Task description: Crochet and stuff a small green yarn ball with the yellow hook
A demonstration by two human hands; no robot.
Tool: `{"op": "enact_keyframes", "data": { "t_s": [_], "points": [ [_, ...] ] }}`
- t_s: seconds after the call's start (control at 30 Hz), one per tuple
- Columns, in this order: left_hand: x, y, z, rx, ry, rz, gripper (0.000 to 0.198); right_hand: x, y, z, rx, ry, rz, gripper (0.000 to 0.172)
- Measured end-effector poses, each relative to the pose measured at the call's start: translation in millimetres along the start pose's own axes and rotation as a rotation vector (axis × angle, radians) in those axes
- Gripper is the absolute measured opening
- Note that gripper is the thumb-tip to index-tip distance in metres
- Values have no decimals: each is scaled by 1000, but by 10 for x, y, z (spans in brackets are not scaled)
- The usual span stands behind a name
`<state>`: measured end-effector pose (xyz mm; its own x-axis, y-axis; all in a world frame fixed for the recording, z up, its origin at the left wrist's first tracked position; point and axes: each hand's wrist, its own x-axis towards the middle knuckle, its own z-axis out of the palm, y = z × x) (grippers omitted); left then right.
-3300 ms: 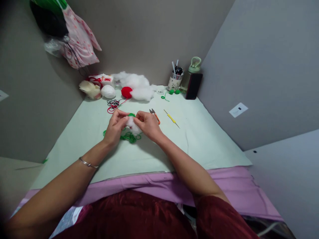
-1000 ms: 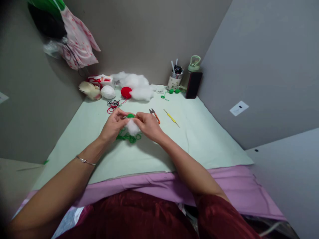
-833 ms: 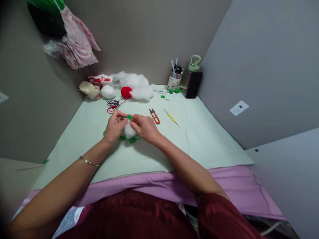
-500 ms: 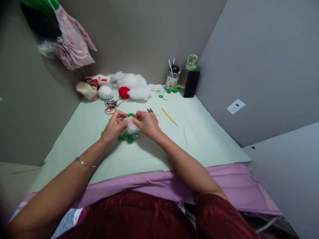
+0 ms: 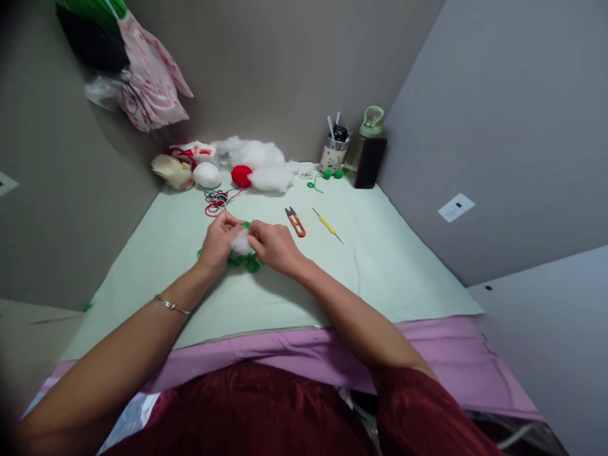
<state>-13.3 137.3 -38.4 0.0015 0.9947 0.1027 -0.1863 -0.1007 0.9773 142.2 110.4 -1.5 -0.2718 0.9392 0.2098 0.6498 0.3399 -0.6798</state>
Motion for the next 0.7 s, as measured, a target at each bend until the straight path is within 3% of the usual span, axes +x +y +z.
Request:
{"op": "enact_keyframes", "data": {
  "t_s": [0.23, 0.37, 0.7],
  "points": [
    [-66, 151, 22, -75, -108, -91, 25, 95, 203, -91, 99, 61, 91, 16],
    [-34, 219, -15, -114, -188, -103, 37, 134, 301, -130, 200, 46, 90, 21],
    [11, 38, 2, -69, -102, 8, 43, 59, 101, -44, 144, 34, 95, 20]
  ]
}}
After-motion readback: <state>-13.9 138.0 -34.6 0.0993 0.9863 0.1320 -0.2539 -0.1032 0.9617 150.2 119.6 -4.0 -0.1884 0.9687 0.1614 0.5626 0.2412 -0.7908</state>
